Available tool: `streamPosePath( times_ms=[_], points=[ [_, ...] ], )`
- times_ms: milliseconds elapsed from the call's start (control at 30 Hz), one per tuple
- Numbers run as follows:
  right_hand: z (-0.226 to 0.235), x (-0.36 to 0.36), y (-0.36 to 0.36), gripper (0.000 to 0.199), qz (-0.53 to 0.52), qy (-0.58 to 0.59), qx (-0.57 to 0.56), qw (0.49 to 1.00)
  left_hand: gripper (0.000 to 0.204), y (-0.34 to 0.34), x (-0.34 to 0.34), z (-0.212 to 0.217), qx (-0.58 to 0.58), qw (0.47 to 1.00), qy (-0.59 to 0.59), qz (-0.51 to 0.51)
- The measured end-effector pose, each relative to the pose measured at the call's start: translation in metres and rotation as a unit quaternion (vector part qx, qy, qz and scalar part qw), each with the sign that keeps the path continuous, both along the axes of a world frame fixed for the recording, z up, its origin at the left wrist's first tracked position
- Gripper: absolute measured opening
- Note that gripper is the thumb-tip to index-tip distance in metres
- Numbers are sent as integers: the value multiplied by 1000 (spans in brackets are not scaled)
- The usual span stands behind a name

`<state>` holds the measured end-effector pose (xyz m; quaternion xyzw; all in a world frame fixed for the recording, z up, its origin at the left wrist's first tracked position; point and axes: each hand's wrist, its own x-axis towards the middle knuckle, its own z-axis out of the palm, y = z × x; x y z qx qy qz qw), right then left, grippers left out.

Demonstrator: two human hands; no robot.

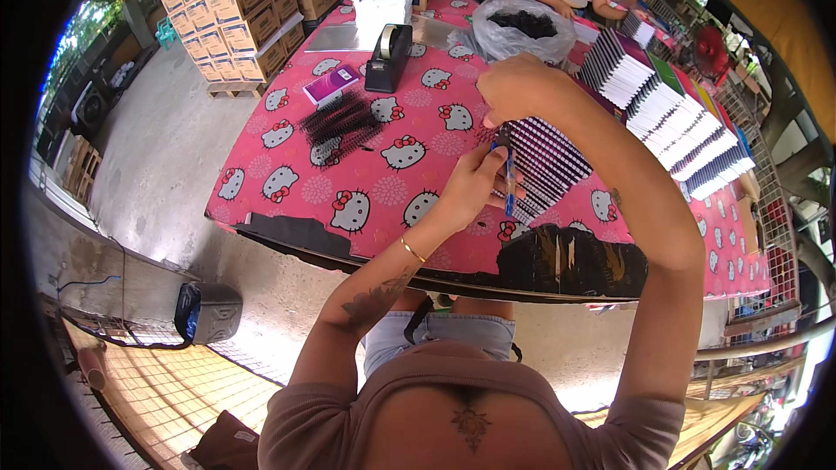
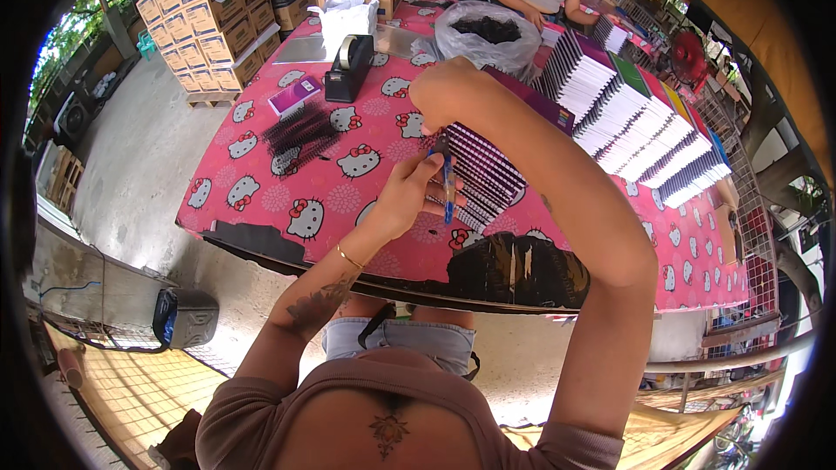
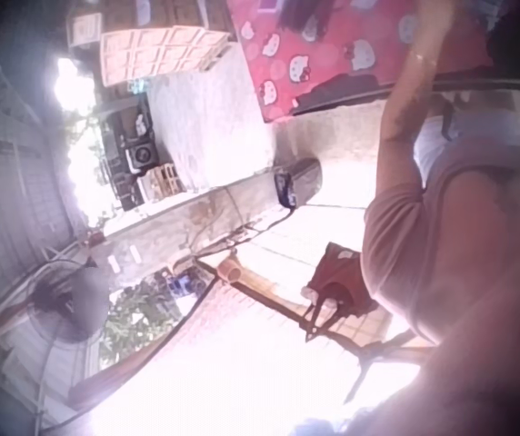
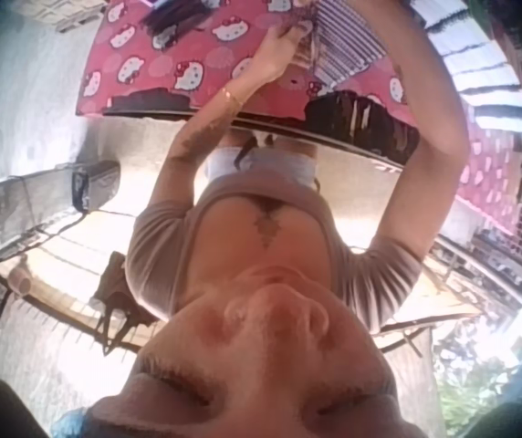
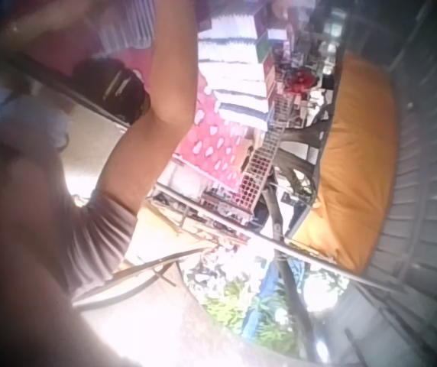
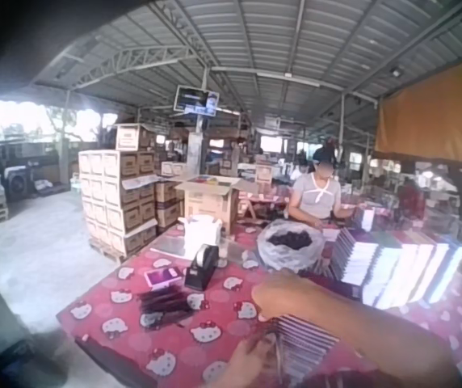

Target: The person trims and finishes several notebooks by aligning a stack and cutting the spiral binding with a small tool before carrying one notebook through the facility and placing it on another table.

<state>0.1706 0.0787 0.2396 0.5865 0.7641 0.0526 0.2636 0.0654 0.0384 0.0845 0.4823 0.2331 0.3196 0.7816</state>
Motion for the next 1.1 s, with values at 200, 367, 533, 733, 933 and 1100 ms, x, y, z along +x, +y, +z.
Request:
streamPosePath(
  times_ms=[200,367,533,733,933,1100],
  points=[
    [-13,14,6,34,37,15,30,999,35,-1,0,5,52,998,22,-7],
    [-17,9,8,32,8,40,56,998,35,-7,-8,-3,37,999,36,-15],
    [-15,-6,5,32,23,-5,20,1000,36,-2,-8,-5,9,1000,12,-4],
    [-20,-9,5,26,23,-51,28,998,35,0,-7,0,21,1000,22,-6],
    [-21,-7,6,24,24,-54,25,998,33,-4,-2,0,16,999,24,22],
    [-26,-3,8,22,34,-50,26,998,33,2,1,-11,58,998,28,10]
  ],
)
